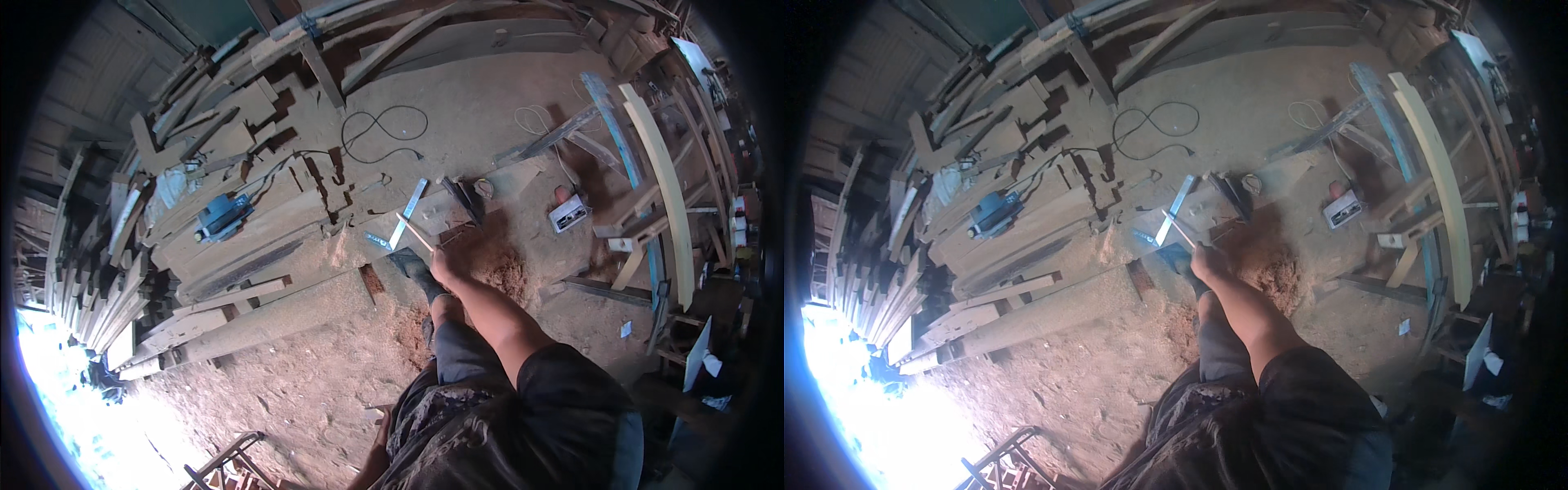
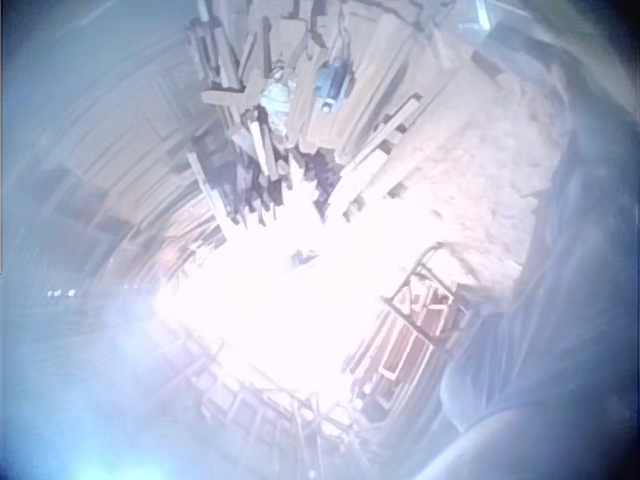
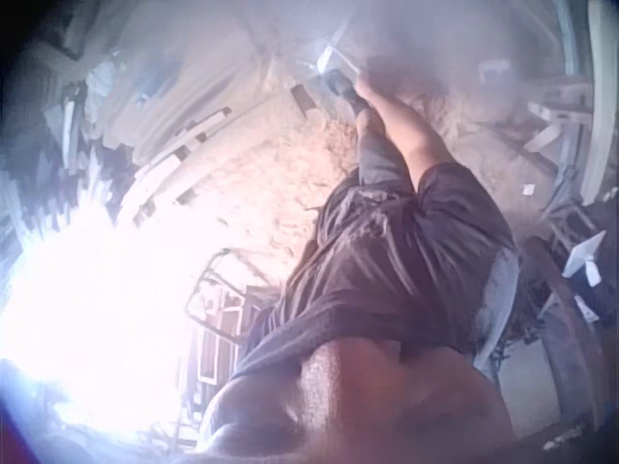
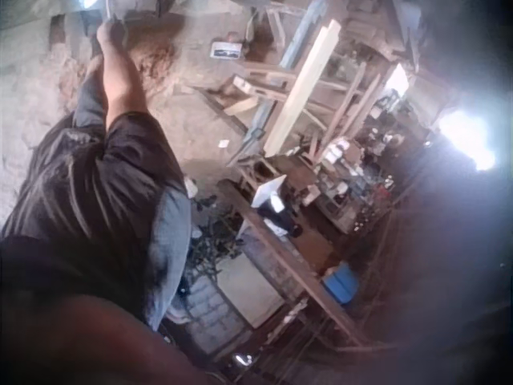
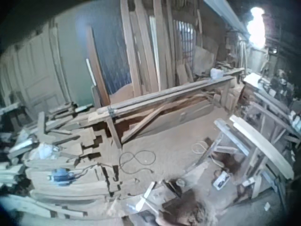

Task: The person uses a hand saw to cut a piece of wood on a workbench. They then pick up a white bucket and a brush, dip the brush into the bucket, and apply a white substance to the cut wood pieces.

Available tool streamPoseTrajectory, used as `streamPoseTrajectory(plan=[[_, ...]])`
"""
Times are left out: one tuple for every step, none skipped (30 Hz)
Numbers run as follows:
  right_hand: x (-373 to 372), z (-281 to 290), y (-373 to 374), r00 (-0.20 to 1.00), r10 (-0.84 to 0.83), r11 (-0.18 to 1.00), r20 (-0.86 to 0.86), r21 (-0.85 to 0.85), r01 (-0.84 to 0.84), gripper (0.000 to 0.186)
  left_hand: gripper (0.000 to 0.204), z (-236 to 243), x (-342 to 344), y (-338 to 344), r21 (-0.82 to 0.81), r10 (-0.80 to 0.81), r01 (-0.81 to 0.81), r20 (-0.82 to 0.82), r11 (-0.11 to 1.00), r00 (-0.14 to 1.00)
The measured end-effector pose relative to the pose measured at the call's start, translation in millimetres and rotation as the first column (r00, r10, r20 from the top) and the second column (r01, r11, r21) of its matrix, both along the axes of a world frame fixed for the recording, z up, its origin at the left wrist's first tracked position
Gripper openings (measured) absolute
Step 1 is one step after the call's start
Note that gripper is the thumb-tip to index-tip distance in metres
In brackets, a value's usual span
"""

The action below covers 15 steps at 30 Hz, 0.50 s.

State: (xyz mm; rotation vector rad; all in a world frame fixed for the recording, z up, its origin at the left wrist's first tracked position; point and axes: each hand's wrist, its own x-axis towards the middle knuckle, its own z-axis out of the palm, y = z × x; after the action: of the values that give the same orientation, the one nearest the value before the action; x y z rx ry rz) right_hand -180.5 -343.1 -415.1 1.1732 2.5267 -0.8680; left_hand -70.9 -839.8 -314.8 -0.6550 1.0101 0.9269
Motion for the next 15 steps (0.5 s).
streamPoseTrajectory(plan=[[-2.5,37.6,-8.9,0.999,-0.043,0.993,-0.016,-0.109,0.041,0.032,0.093,12.0,-1.8,0.6,0.073,0.198,-0.205,0.084,0.976,0.976],[7.9,51.9,-24.9,0.974,-0.124,0.984,-0.188,-0.148,0.096,0.037,0.095,26.1,-21.1,15.2,0.155,0.336,-0.351,0.119,0.923,0.934],[25.7,66.5,-40.8,0.925,-0.153,0.987,-0.347,-0.103,0.125,0.036,0.098,41.2,-47.3,32.5,0.238,0.420,-0.438,0.124,0.867,0.899],[40.4,83.0,-56.3,0.849,-0.159,0.987,-0.504,-0.065,0.147,0.035,0.097,86.8,-75.9,74.6,0.257,0.419,-0.381,-0.114,0.888,0.901],[54.6,102.9,-67.0,0.745,-0.168,0.981,-0.646,-0.035,0.191,0.034,0.095,93.1,-101.6,96.2,0.374,0.439,-0.345,-0.202,0.861,0.876],[76.8,124.2,-78.4,0.727,-0.175,0.983,-0.663,-0.074,0.169,0.032,0.089,104.3,-123.0,121.3,0.410,0.345,-0.178,-0.381,0.895,0.857],[97.8,165.1,-86.0,0.714,-0.165,0.986,-0.681,-0.099,0.133,0.030,0.079,116.8,-137.6,151.4,0.390,0.231,0.011,-0.568,0.921,0.790],[117.3,198.4,-91.8,0.687,-0.139,0.990,-0.714,-0.094,0.103,0.028,0.069,128.1,-147.3,183.3,0.329,0.117,0.194,-0.728,0.924,0.675],[138.9,224.7,-97.9,0.664,-0.120,0.993,-0.738,-0.085,0.085,0.026,0.065,139.4,-151.8,218.4,0.366,0.140,0.296,-0.803,0.882,0.579],[161.2,242.7,-105.5,0.694,-0.169,0.985,-0.700,-0.131,0.109,0.027,0.062,150.3,-148.5,250.2,0.386,0.165,0.405,-0.860,0.829,0.482],[181.3,256.7,-111.2,0.720,-0.216,0.976,-0.660,-0.173,0.134,0.027,0.058,159.0,-140.1,275.8,0.469,0.273,0.349,-0.832,0.811,0.483],[201.7,267.4,-112.1,0.739,-0.271,0.961,-0.617,-0.211,0.177,0.028,0.054,166.5,-128.5,304.9,0.553,0.372,0.304,-0.790,0.775,0.487],[218.5,277.9,-113.1,0.745,-0.272,0.962,-0.609,-0.192,0.194,0.026,0.050,176.7,-116.9,328.2,0.634,0.464,0.262,-0.736,0.728,0.493],[237.4,285.4,-113.7,0.747,-0.295,0.955,-0.595,-0.173,0.239,0.024,0.042,192.5,-98.4,351.0,0.563,0.433,0.311,-0.809,0.766,0.398],[255.8,290.3,-115.2,0.748,-0.326,0.944,-0.578,-0.160,0.287,0.021,0.037,197.8,-81.3,365.7,0.605,0.475,0.280,-0.777,0.746,0.412]])
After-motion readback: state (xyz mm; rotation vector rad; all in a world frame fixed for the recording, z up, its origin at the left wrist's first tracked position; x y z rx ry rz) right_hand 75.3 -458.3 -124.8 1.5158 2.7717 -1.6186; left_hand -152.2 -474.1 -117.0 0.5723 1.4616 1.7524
